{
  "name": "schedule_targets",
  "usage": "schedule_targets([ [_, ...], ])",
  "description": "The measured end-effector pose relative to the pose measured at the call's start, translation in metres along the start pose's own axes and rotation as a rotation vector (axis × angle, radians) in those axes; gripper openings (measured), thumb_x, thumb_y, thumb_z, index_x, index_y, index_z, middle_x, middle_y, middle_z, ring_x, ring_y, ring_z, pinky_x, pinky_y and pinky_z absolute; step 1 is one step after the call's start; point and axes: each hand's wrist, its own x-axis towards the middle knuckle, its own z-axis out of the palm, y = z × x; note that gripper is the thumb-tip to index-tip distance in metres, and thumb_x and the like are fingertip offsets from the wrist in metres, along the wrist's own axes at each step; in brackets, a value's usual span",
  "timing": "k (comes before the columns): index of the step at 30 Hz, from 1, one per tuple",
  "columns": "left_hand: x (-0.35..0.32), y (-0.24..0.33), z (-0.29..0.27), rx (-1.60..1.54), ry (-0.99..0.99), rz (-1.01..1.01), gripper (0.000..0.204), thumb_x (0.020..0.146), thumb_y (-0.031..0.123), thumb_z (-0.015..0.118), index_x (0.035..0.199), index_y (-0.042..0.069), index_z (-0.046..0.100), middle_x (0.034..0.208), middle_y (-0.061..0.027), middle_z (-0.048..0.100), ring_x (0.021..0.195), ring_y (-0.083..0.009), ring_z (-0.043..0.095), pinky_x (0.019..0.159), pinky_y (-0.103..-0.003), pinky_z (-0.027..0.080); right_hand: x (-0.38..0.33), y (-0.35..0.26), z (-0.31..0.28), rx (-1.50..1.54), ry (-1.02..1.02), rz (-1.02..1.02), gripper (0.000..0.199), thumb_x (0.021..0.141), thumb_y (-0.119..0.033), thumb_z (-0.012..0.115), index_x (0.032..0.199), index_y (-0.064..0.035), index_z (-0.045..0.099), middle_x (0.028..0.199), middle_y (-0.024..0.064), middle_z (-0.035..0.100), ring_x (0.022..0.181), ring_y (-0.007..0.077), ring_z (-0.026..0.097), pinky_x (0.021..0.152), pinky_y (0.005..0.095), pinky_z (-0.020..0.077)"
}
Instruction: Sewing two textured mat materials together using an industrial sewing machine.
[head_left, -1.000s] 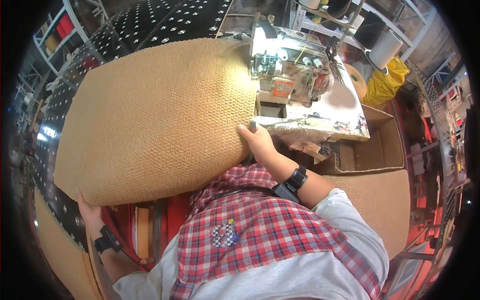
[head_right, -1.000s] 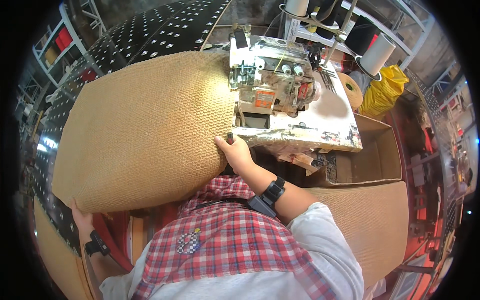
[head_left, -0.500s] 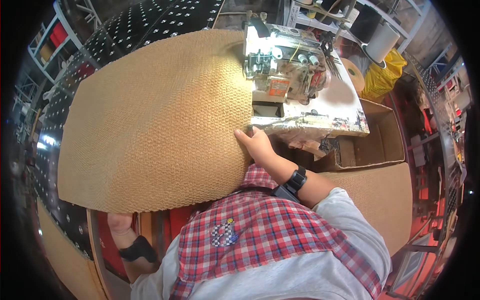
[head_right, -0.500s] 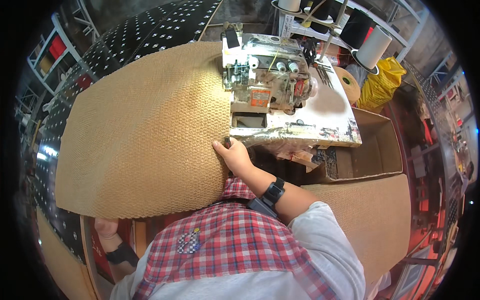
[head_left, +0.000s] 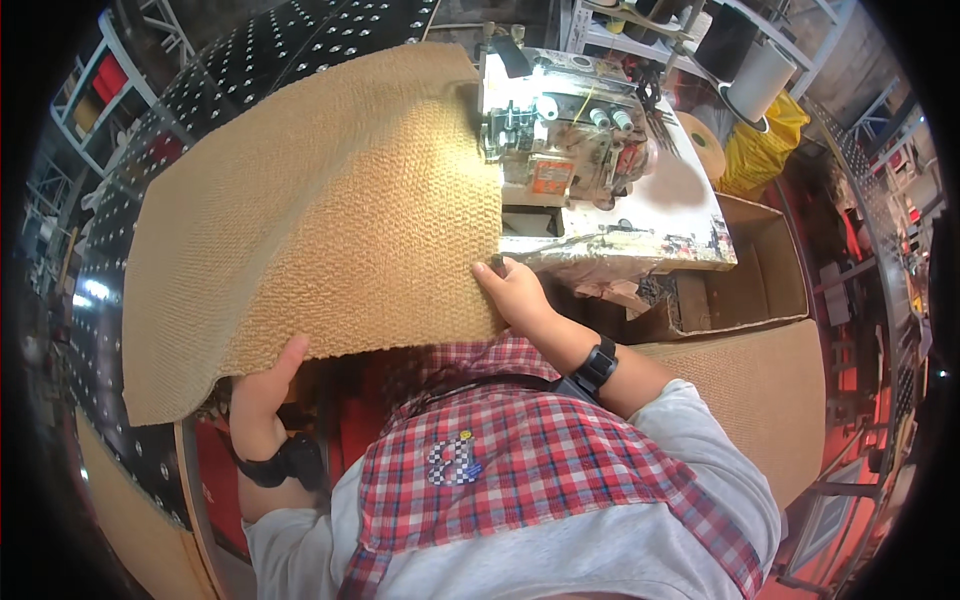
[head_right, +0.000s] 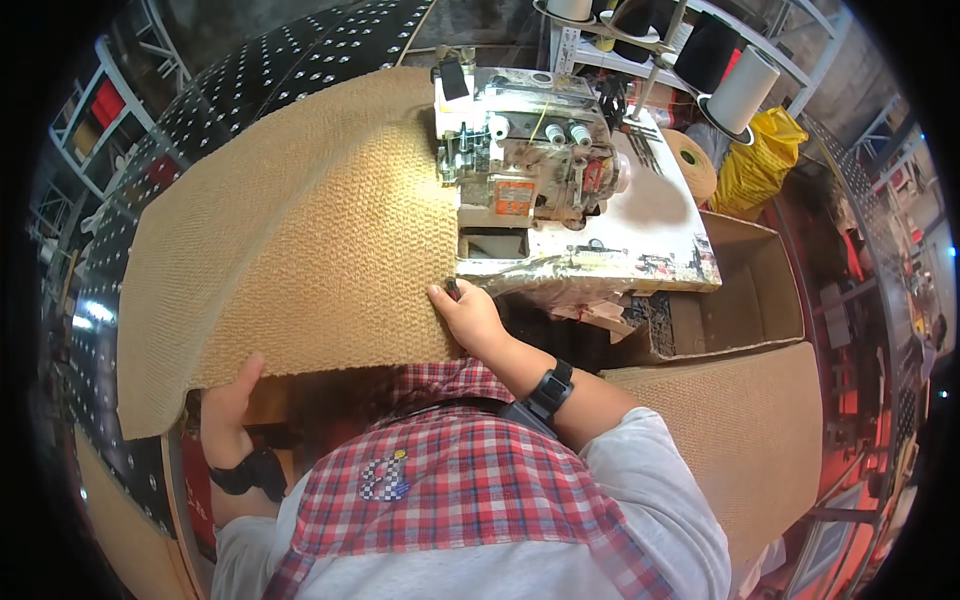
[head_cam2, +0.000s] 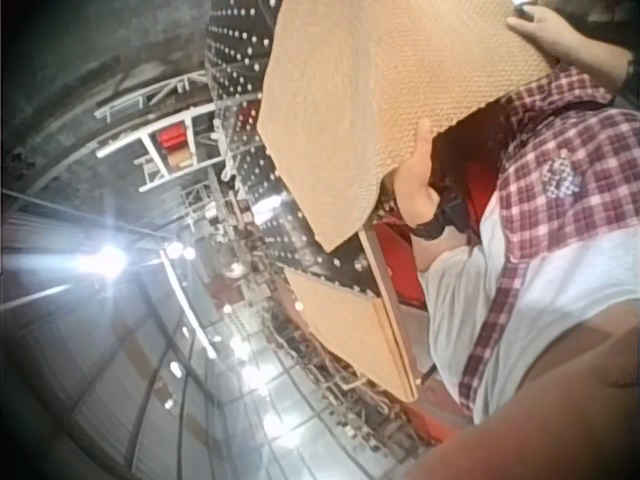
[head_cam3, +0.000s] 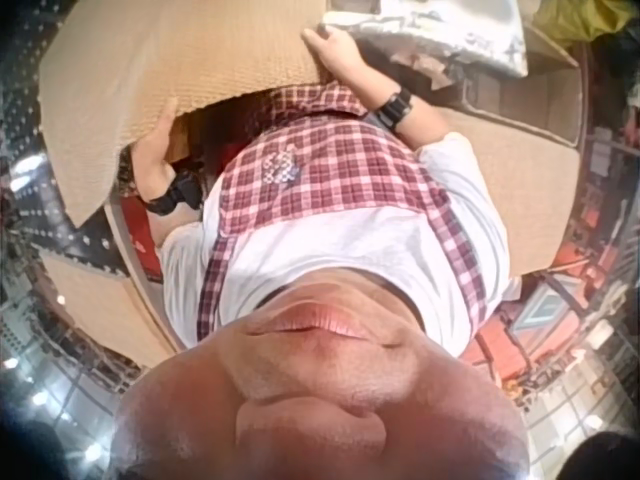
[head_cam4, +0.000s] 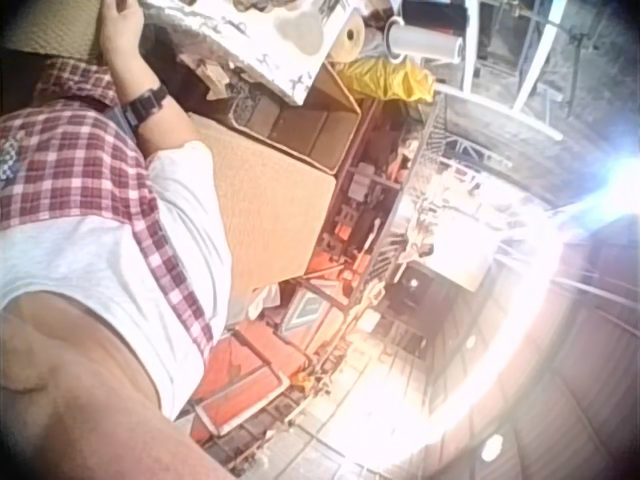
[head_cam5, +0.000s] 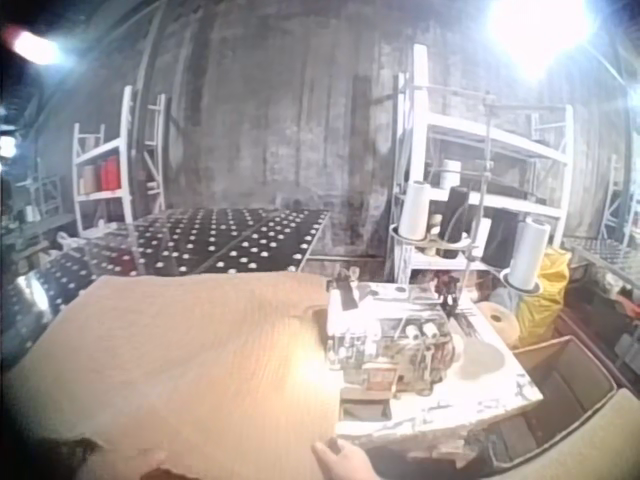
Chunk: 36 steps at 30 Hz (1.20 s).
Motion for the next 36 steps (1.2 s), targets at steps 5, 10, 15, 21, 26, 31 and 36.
schedule_targets([
  [5, 0.032, 0.006, 0.001, 0.352, -0.003, 0.307, 0.036, 0.075, 0.011, 0.063, 0.107, -0.001, 0.052, 0.105, -0.0119, 0.055, 0.096, -0.0214, 0.052, 0.083, -0.033, 0.040, 0.002, -0.010, -0.003, -0.059, 0.003, -0.001, 0.031, 0.083, -0.030, 0.052, 0.082, 0.0009, 0.056, 0.065, 0.0028, 0.055, 0.059, 0.0100, 0.049, 0.056, 0.0270, 0.0407],
  [10, 0.063, 0.006, 0.010, 0.522, 0.060, 0.398, 0.038, 0.077, 0.022, 0.061, 0.108, 0.002, 0.053, 0.108, -0.0121, 0.055, 0.101, -0.0249, 0.050, 0.087, -0.034, 0.037, 0.003, -0.029, -0.010, 0.034, -0.088, 0.132, 0.028, 0.085, -0.029, 0.051, 0.073, -0.0036, 0.052, 0.055, -0.0003, 0.047, 0.047, 0.0082, 0.042, 0.044, 0.0246, 0.0357],
  [15, 0.100, 0.007, 0.017, 0.730, 0.104, 0.498, 0.040, 0.079, 0.031, 0.057, 0.109, 0.004, 0.053, 0.111, -0.0117, 0.054, 0.104, -0.0281, 0.048, 0.088, -0.035, 0.036, 0.007, -0.030, -0.011, 0.187, -0.095, 0.149, 0.027, 0.086, -0.028, 0.049, 0.070, -0.0058, 0.050, 0.052, -0.0011, 0.043, 0.043, 0.0072, 0.039, 0.040, 0.0228, 0.0316],
  [21, 0.137, 0.013, 0.032, 0.774, 0.174, 0.623, 0.040, 0.080, 0.032, 0.056, 0.109, 0.005, 0.054, 0.111, -0.0115, 0.054, 0.104, -0.0290, 0.048, 0.088, -0.036, 0.036, 0.009, -0.018, -0.016, 0.323, -0.112, 0.148, 0.027, 0.086, -0.028, 0.049, 0.072, -0.0061, 0.050, 0.052, -0.0018, 0.043, 0.043, 0.0072, 0.038, 0.040, 0.0217, 0.0311],
  [26, 0.179, 0.011, 0.038, 0.877, 0.202, 0.767, 0.041, 0.079, 0.032, 0.057, 0.110, 0.004, 0.053, 0.114, -0.0131, 0.051, 0.106, -0.0306, 0.045, 0.090, -0.037, 0.034, 0.008, -0.017, -0.016, 0.374, -0.106, 0.185, 0.022, 0.085, -0.026, 0.051, 0.078, -0.0058, 0.050, 0.058, -0.0039, 0.040, 0.047, 0.0056, 0.035, 0.042, 0.0192, 0.0277],
  [31, 0.210, 0.010, 0.051, 0.876, 0.242, 0.818, 0.041, 0.080, 0.033, 0.056, 0.109, 0.005, 0.053, 0.112, -0.0129, 0.053, 0.105, -0.0305, 0.047, 0.090, -0.037, 0.035, 0.009, -0.019, -0.017, 0.307, -0.097, 0.206, 0.021, 0.085, -0.026, 0.051, 0.079, -0.0060, 0.050, 0.059, -0.0036, 0.041, 0.049, 0.0062, 0.038, 0.044, 0.0185, 0.0302],
  [36, 0.219, 0.011, 0.059, 0.988, 0.248, 0.829, 0.040, 0.081, 0.032, 0.054, 0.110, 0.006, 0.053, 0.115, -0.0121, 0.051, 0.107, -0.0303, 0.045, 0.092, -0.038, 0.033, 0.018, -0.021, -0.012, 0.319, -0.128, 0.213, 0.023, 0.085, -0.026, 0.050, 0.088, -0.0038, 0.053, 0.065, 0.0005, 0.052, 0.055, 0.0075, 0.046, 0.047, 0.0190, 0.0346],
])
